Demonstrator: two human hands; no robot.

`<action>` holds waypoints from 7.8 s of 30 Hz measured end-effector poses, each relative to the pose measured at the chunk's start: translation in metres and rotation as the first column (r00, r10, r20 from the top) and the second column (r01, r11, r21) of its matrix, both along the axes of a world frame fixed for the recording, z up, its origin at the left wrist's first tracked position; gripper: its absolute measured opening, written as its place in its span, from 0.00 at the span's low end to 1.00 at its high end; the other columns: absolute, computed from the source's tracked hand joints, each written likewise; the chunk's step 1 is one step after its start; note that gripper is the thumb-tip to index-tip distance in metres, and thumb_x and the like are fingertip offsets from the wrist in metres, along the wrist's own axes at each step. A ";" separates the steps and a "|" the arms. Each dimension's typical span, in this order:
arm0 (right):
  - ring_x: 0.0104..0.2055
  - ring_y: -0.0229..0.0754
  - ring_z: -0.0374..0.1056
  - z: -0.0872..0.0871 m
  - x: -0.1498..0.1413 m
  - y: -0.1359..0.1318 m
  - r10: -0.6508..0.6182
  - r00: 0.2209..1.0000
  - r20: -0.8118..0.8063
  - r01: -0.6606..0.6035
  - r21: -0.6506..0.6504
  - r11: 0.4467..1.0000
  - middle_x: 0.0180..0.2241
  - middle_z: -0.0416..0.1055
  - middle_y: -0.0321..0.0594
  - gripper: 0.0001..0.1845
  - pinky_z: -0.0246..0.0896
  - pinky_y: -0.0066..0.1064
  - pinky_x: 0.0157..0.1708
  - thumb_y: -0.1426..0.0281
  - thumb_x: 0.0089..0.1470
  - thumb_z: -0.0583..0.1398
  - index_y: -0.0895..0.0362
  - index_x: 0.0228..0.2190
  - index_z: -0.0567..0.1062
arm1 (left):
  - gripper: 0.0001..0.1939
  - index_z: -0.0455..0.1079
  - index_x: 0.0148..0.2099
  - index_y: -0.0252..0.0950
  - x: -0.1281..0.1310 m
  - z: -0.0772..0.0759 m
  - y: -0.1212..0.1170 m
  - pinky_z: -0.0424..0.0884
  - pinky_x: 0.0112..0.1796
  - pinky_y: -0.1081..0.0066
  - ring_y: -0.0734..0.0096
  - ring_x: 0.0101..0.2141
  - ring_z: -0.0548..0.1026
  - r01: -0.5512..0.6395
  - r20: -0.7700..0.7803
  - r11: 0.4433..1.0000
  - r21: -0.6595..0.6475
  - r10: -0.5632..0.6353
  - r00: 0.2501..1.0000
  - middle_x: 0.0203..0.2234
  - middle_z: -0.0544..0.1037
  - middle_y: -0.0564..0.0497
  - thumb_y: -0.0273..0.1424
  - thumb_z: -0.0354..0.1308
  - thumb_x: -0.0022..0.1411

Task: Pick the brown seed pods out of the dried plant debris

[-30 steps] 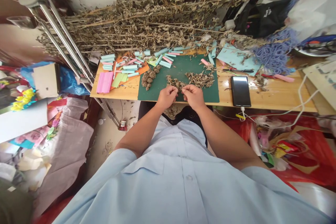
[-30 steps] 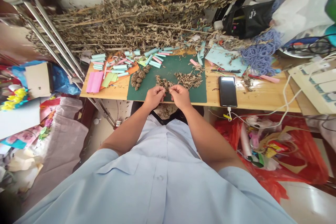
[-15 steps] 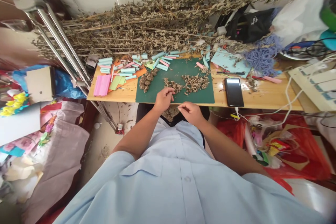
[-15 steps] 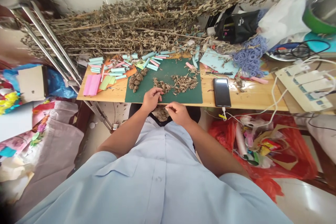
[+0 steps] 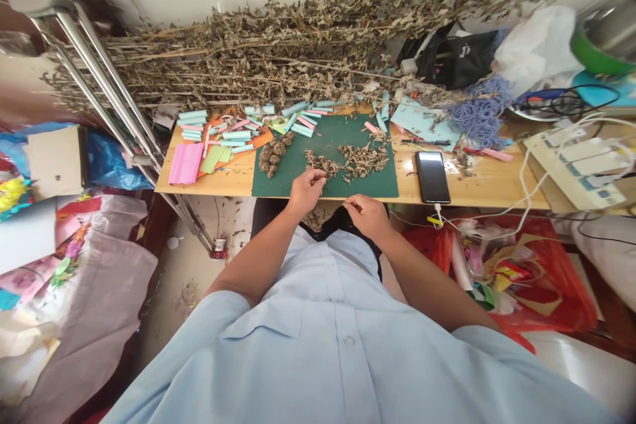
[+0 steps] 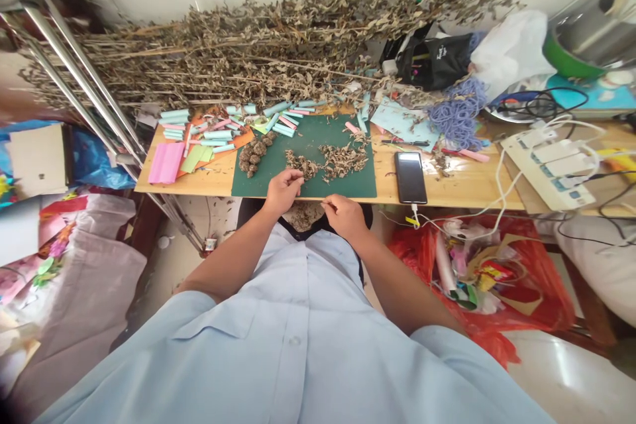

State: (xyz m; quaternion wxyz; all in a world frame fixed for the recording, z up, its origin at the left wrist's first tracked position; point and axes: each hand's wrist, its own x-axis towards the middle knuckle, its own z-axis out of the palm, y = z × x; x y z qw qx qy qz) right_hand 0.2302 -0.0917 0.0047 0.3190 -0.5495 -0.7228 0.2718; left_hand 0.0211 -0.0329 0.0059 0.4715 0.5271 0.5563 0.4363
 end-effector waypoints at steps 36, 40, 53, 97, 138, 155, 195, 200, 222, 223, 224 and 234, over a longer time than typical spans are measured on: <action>0.42 0.47 0.76 0.021 -0.030 0.105 -0.044 0.998 0.048 0.047 -0.062 0.997 0.47 0.80 0.43 0.25 0.68 0.43 0.52 0.75 0.57 0.59 0.53 0.56 0.75 | 0.11 0.80 0.47 0.37 -0.004 0.002 0.004 0.74 0.56 0.59 0.60 0.50 0.80 0.256 -0.275 0.937 0.238 -0.188 0.943 0.49 0.82 0.45 0.28 0.59 0.65; 0.44 0.49 0.75 0.021 -0.032 0.107 -0.021 0.996 0.087 0.024 -0.032 0.999 0.44 0.80 0.42 0.25 0.68 0.43 0.52 0.76 0.56 0.60 0.53 0.55 0.76 | 0.11 0.80 0.48 0.37 -0.003 0.000 0.003 0.78 0.49 0.62 0.63 0.42 0.82 0.235 -0.229 0.952 0.197 -0.188 0.955 0.49 0.81 0.45 0.28 0.60 0.64; 0.31 0.41 0.69 0.042 -0.027 0.102 -0.007 0.998 -0.064 0.008 0.016 1.000 0.41 0.80 0.39 0.25 0.68 0.39 0.46 0.68 0.56 0.60 0.53 0.56 0.74 | 0.30 0.65 0.65 0.39 0.007 0.011 0.012 0.70 0.23 0.76 0.81 0.20 0.72 0.063 0.199 0.997 0.049 -0.071 0.977 0.39 0.81 0.49 0.36 0.64 0.62; 0.20 0.33 0.60 0.025 -0.044 0.083 -0.298 0.791 -0.533 0.144 -0.312 0.939 0.24 0.68 0.30 0.17 0.59 0.28 0.22 0.58 0.49 0.64 0.54 0.38 0.74 | 0.10 0.66 0.35 0.36 0.004 0.011 0.017 0.60 0.19 0.78 0.81 0.17 0.71 -0.073 0.297 0.991 -0.113 0.103 0.949 0.24 0.76 0.55 0.36 0.60 0.62; 0.19 0.34 0.59 0.046 -0.077 0.102 -0.273 0.795 -0.541 0.106 -0.320 0.942 0.17 0.66 0.31 0.15 0.54 0.27 0.21 0.57 0.47 0.67 0.57 0.28 0.77 | 0.09 0.67 0.33 0.35 -0.001 0.008 0.019 0.60 0.19 0.78 0.79 0.16 0.71 0.012 0.293 0.998 -0.066 0.007 0.956 0.22 0.75 0.55 0.35 0.59 0.62; 0.18 0.34 0.58 0.045 -0.066 0.096 -0.360 0.789 -0.498 0.194 -0.354 0.915 0.17 0.68 0.33 0.17 0.48 0.26 0.16 0.58 0.45 0.69 0.58 0.34 0.82 | 0.14 0.73 0.50 0.32 0.002 0.011 0.021 0.59 0.18 0.78 0.80 0.17 0.72 0.019 0.395 0.988 -0.151 0.042 0.918 0.27 0.77 0.52 0.32 0.58 0.65; 0.17 0.35 0.57 0.050 -0.100 0.085 -0.456 0.780 -0.429 0.336 -0.328 0.883 0.15 0.66 0.31 0.24 0.48 0.28 0.17 0.50 0.45 0.67 0.57 0.34 0.82 | 0.18 0.74 0.53 0.32 -0.046 0.032 0.045 0.66 0.27 0.75 0.77 0.21 0.72 0.245 0.104 0.965 0.098 -0.254 0.961 0.30 0.79 0.52 0.31 0.62 0.61; 0.18 0.35 0.57 0.051 -0.102 0.082 -0.431 0.838 -0.335 0.348 -0.280 0.895 0.15 0.65 0.31 0.20 0.51 0.28 0.18 0.53 0.46 0.67 0.56 0.32 0.83 | 0.14 0.77 0.48 0.34 -0.048 0.033 0.045 0.67 0.28 0.75 0.77 0.21 0.72 0.251 0.161 0.954 0.162 -0.277 0.947 0.30 0.79 0.52 0.35 0.60 0.63; 0.18 0.35 0.53 0.064 -0.118 0.087 -0.465 0.793 -0.393 0.348 -0.334 0.876 0.15 0.61 0.29 0.26 0.47 0.30 0.19 0.47 0.42 0.67 0.56 0.32 0.80 | 0.06 0.77 0.39 0.35 -0.053 0.028 0.046 0.68 0.38 0.71 0.68 0.34 0.74 0.226 -0.122 0.933 0.280 -0.199 0.972 0.33 0.79 0.49 0.29 0.62 0.59; 0.18 0.35 0.53 0.064 -0.117 0.086 -0.462 0.797 -0.389 0.345 -0.334 0.877 0.15 0.60 0.29 0.26 0.48 0.30 0.19 0.47 0.42 0.67 0.56 0.32 0.80 | 0.04 0.77 0.37 0.35 -0.052 0.030 0.045 0.68 0.40 0.70 0.67 0.36 0.73 0.240 -0.172 0.919 0.313 -0.194 0.966 0.32 0.78 0.49 0.29 0.61 0.60; 0.18 0.35 0.53 0.065 -0.117 0.086 -0.458 0.799 -0.389 0.338 -0.339 0.878 0.15 0.61 0.29 0.25 0.48 0.30 0.19 0.48 0.42 0.68 0.56 0.32 0.80 | 0.05 0.77 0.35 0.36 -0.052 0.033 0.044 0.68 0.41 0.70 0.66 0.36 0.73 0.251 -0.207 0.907 0.338 -0.189 0.960 0.31 0.78 0.48 0.29 0.60 0.62; 0.23 0.37 0.62 0.060 -0.098 0.082 -0.341 0.798 -0.497 0.104 -0.444 0.890 0.21 0.70 0.34 0.28 0.51 0.28 0.19 0.47 0.43 0.67 0.55 0.38 0.81 | 0.10 0.71 0.31 0.35 -0.037 0.040 0.033 0.64 0.30 0.73 0.74 0.22 0.69 0.186 0.087 0.979 0.089 -0.194 0.977 0.18 0.72 0.55 0.31 0.53 0.65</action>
